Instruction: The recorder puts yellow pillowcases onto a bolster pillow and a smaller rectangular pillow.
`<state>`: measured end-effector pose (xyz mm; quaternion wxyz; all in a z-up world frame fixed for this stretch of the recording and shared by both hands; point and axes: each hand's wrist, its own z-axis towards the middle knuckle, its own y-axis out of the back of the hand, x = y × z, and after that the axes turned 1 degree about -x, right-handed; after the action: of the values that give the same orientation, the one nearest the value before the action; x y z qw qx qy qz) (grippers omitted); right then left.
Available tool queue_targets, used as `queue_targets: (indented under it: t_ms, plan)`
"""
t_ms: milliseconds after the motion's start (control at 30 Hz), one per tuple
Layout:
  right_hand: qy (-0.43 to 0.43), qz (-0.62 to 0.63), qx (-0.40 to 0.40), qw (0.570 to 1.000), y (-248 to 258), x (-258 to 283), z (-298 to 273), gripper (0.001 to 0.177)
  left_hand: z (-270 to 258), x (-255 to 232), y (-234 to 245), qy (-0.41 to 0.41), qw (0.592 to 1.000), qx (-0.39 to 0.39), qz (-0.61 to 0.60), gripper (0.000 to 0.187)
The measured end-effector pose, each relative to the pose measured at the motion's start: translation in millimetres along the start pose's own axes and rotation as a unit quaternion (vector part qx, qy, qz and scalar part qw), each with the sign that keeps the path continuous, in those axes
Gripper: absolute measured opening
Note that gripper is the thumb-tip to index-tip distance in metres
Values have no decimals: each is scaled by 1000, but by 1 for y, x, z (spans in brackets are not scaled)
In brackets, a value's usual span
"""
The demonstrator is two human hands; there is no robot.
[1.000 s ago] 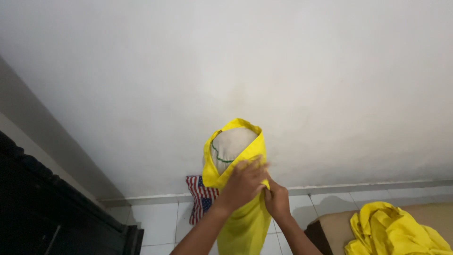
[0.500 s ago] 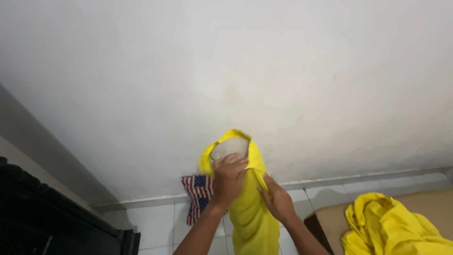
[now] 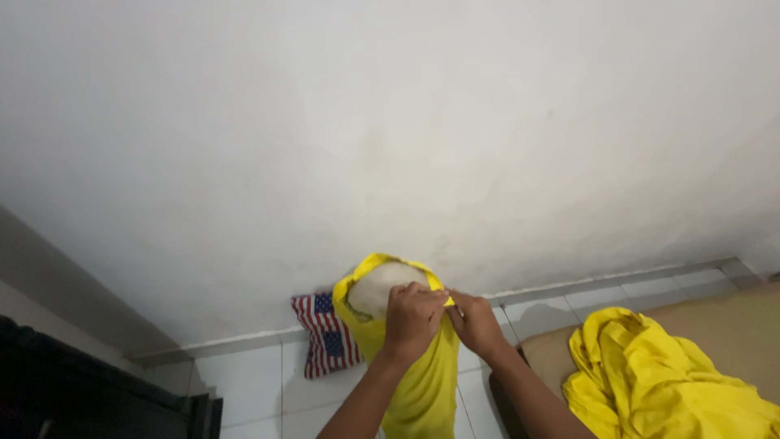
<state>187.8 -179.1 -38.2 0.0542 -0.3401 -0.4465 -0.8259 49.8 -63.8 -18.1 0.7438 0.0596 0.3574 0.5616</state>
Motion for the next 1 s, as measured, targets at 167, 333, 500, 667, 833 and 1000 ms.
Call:
queue_targets:
  t_ms: [167, 333, 500, 667, 833, 1000]
  plan:
    - [65, 21, -68, 995, 7, -11, -1, 41, 11, 7, 38, -5, 999, 35, 31, 38]
    - [68, 17, -61, 996, 21, -24, -5, 44, 7, 47, 68, 8, 992, 83, 96, 89]
    - [62, 43, -58, 995, 20, -40, -8, 45, -14, 111, 23, -4, 991, 83, 102, 28]
    - [33, 27, -67, 997, 30, -71, -10, 45, -3, 101, 2, 19, 996, 82, 35, 21]
    - [10, -4, -78, 997, 44, -102, -8, 49, 12, 75, -33, -8, 998, 53, -45, 19]
    - [74, -68, 69, 993, 83, -68, 37, 100, 34, 49, -80, -11, 998, 36, -52, 16]
